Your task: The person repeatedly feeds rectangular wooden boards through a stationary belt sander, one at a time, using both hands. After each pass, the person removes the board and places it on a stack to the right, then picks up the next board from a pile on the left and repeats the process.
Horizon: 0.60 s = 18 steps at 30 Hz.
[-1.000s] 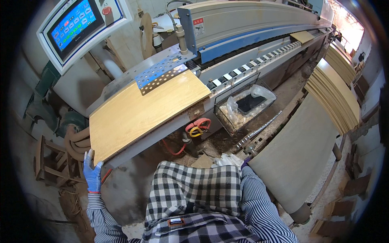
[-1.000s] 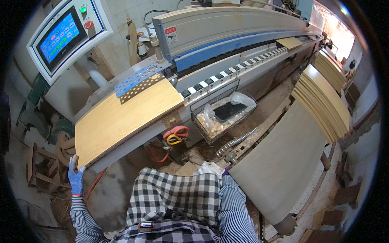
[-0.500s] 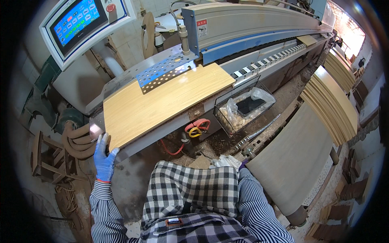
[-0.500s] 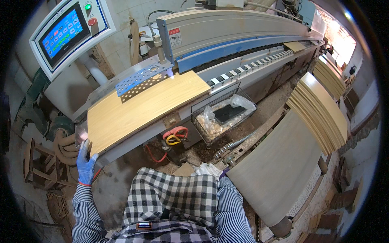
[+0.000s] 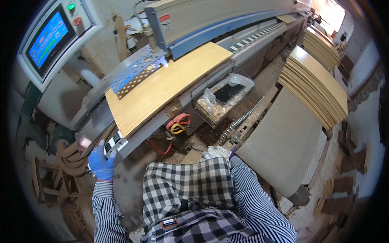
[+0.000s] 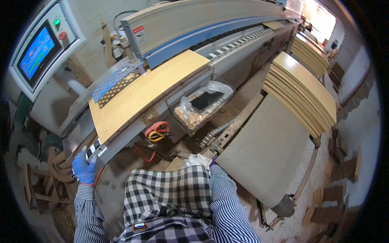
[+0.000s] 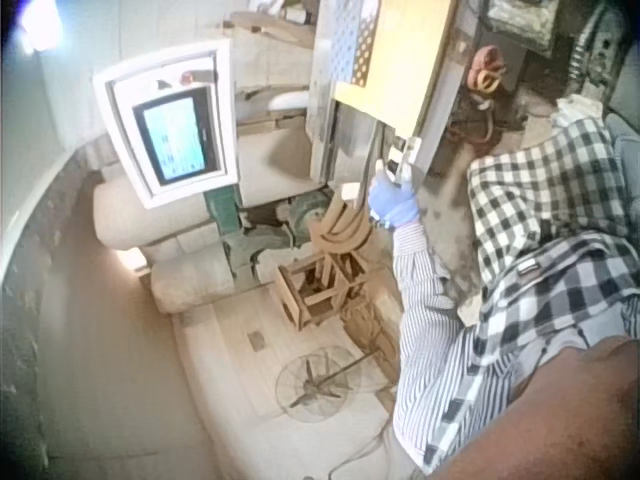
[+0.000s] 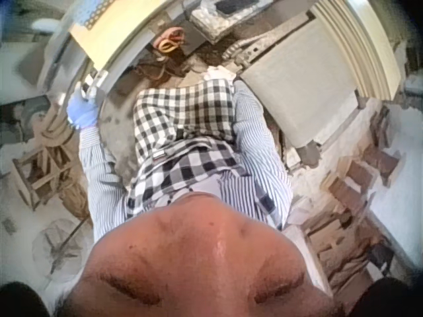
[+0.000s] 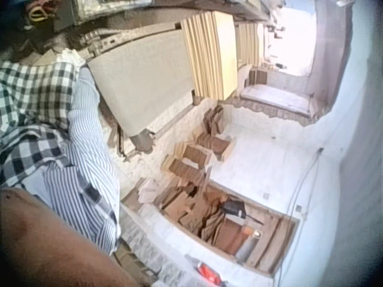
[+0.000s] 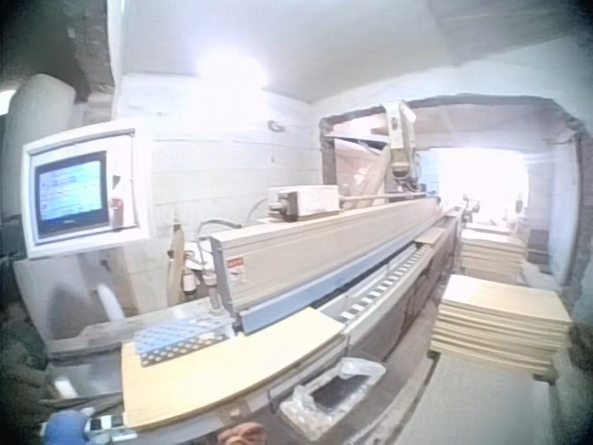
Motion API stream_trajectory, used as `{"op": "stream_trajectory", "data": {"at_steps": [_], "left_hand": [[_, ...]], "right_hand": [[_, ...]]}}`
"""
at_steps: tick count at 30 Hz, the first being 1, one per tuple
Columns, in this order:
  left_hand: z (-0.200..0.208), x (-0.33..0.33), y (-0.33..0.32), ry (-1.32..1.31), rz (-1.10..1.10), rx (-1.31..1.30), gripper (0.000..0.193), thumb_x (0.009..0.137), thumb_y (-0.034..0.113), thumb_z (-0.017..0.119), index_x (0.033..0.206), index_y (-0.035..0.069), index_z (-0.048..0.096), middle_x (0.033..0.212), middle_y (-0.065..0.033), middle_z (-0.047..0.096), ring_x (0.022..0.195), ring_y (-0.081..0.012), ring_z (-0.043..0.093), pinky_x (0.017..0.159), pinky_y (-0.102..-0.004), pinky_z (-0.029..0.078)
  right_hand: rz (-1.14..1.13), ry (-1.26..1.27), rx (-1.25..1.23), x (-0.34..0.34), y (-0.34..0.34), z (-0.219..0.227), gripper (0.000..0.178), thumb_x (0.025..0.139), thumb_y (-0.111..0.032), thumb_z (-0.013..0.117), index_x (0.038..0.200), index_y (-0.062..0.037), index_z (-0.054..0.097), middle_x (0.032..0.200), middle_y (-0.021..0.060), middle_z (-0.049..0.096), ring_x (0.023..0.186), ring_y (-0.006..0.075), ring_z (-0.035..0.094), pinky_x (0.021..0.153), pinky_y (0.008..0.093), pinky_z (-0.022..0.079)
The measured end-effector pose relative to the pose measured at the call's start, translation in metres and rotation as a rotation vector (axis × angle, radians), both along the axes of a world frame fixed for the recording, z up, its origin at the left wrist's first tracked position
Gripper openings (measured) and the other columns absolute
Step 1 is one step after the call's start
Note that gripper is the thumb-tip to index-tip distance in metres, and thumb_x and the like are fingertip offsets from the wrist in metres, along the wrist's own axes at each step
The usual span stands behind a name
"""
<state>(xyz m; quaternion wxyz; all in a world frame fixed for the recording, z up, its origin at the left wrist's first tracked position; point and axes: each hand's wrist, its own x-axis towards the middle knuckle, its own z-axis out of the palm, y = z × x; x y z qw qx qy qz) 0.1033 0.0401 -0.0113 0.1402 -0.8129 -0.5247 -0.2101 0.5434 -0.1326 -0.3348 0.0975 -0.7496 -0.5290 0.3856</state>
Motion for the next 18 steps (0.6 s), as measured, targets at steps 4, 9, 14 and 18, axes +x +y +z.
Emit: {"op": "stream_trajectory", "data": {"at_steps": [4,9,14,18], "left_hand": [[-0.0155,-0.0128,0.0014,0.013,0.018,0.056,0.067,0.083,0.056,0.062,0.123,0.002,0.06,0.085,-0.015,0.06,0.079,-0.031,0.058,0.073,-0.0418,0.045],[-0.0116,-0.0053,-0.0004,0.034,0.038,0.052,0.062,0.085,0.053,0.062,0.122,0.003,0.061,0.088,-0.0149,0.062,0.08,-0.0304,0.059,0.072,-0.0409,0.046],[-0.0176,-0.0103,0.0038,-0.004,-0.011,0.127,0.06,0.085,0.051,0.063,0.12,0.003,0.062,0.084,-0.0141,0.061,0.076,-0.0283,0.058,0.069,-0.0398,0.046],[-0.0142,-0.0038,0.0013,-0.017,-0.024,0.139,0.062,0.085,0.053,0.063,0.121,0.003,0.062,0.078,-0.0114,0.057,0.067,-0.0239,0.053,0.063,-0.0378,0.043]], "right_hand": [[-0.002,-0.013,0.01,0.0004,0.0024,-0.0007,0.052,0.083,-0.029,0.06,0.127,-0.0041,0.053,0.123,0.0265,0.056,0.116,0.0412,0.053,0.098,0.0446,0.043],[-0.029,-0.006,0.011,-0.0013,0.0049,0.0017,0.051,0.083,-0.029,0.059,0.127,-0.0041,0.053,0.123,0.0264,0.056,0.116,0.0411,0.053,0.098,0.0444,0.043],[-0.049,-0.007,0.004,-0.0005,0.0016,0.0035,0.051,0.084,-0.029,0.059,0.127,-0.0041,0.053,0.123,0.0264,0.056,0.116,0.041,0.053,0.098,0.0443,0.043],[-0.065,-0.016,0.0,0.0006,-0.0017,0.0015,0.05,0.084,-0.029,0.059,0.127,-0.0041,0.053,0.123,0.0264,0.057,0.116,0.0409,0.053,0.098,0.0442,0.043]]}}
